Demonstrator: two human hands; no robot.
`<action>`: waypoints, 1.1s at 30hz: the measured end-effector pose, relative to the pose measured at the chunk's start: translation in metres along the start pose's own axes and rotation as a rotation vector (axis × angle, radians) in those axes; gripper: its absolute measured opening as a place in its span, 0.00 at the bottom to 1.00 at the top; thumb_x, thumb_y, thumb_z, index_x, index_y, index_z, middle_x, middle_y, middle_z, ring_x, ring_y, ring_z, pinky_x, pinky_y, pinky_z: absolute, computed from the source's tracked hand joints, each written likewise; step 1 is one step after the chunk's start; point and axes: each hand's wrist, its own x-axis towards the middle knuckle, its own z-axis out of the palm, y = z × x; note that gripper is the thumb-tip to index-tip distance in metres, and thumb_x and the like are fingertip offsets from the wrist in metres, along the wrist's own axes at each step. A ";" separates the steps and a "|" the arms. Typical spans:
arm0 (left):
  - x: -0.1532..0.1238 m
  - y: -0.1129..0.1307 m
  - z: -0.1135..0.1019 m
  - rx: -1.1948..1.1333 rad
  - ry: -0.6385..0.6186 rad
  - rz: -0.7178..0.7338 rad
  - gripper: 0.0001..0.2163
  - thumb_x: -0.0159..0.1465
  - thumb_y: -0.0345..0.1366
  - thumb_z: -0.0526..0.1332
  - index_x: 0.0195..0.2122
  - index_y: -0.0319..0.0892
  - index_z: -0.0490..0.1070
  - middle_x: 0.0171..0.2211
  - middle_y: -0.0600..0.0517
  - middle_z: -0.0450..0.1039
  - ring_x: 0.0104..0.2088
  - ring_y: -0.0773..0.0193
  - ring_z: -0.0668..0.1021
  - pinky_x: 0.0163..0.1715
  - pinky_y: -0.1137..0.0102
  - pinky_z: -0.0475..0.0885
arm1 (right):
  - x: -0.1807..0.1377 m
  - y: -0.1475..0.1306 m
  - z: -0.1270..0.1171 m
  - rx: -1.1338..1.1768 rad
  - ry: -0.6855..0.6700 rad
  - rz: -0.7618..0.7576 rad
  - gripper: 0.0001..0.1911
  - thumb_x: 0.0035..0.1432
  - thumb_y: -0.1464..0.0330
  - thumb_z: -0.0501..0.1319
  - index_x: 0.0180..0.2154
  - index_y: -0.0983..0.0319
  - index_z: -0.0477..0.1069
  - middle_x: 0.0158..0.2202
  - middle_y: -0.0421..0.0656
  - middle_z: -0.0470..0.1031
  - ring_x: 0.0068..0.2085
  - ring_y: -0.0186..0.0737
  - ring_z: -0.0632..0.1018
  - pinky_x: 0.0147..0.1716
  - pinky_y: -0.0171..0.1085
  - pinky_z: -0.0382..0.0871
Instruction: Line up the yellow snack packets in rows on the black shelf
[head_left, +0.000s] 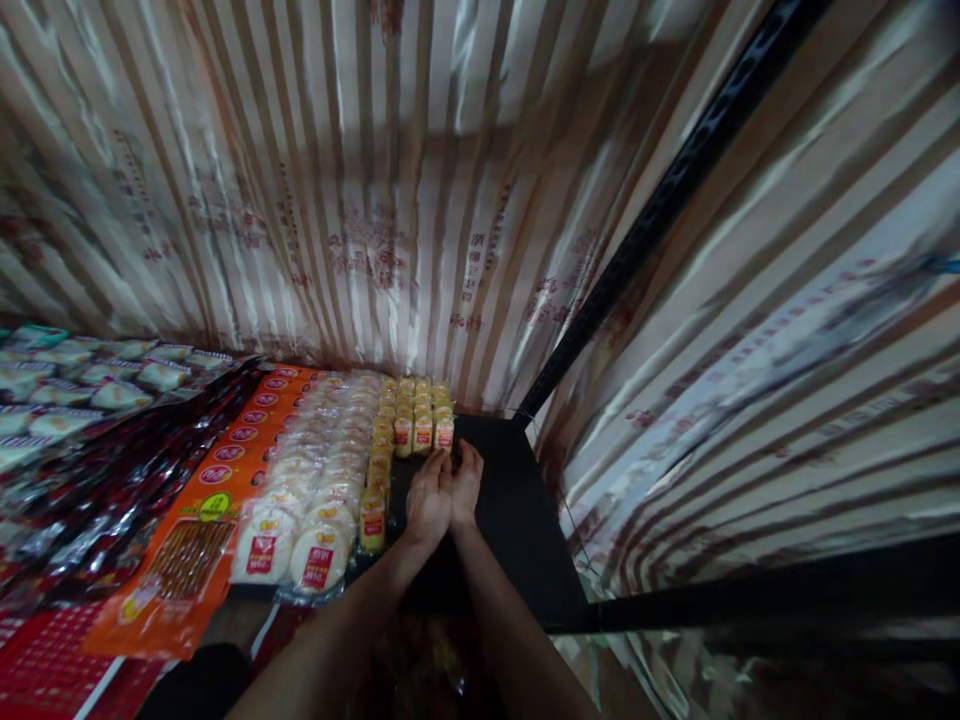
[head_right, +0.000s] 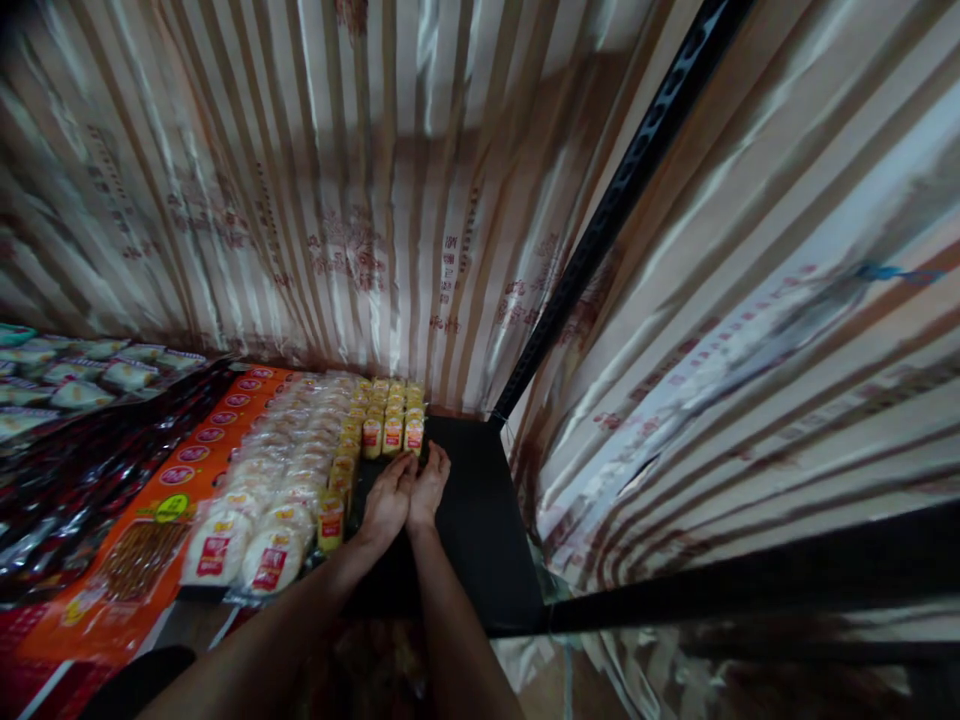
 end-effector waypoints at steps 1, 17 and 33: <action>-0.005 0.002 -0.001 0.010 -0.003 -0.013 0.17 0.61 0.28 0.50 0.51 0.37 0.69 0.55 0.46 0.68 0.56 0.61 0.69 0.59 0.65 0.60 | -0.004 -0.002 -0.004 0.001 -0.001 0.000 0.22 0.52 0.66 0.53 0.49 0.66 0.66 0.49 0.54 0.64 0.50 0.46 0.68 0.50 0.45 0.64; -0.195 -0.051 -0.088 0.020 -0.346 0.244 0.18 0.64 0.34 0.46 0.53 0.41 0.65 0.53 0.46 0.67 0.54 0.64 0.68 0.56 0.66 0.63 | -0.198 -0.051 -0.100 0.176 -0.304 -0.052 0.17 0.56 0.70 0.48 0.44 0.60 0.71 0.45 0.47 0.70 0.45 0.41 0.73 0.47 0.43 0.67; -0.188 -0.159 -0.125 0.550 -0.278 -0.273 0.13 0.57 0.30 0.55 0.42 0.36 0.71 0.44 0.41 0.72 0.49 0.55 0.72 0.51 0.64 0.63 | -0.299 -0.029 -0.055 -0.128 -0.842 0.174 0.20 0.49 0.74 0.52 0.43 0.66 0.74 0.43 0.52 0.76 0.46 0.47 0.76 0.48 0.42 0.66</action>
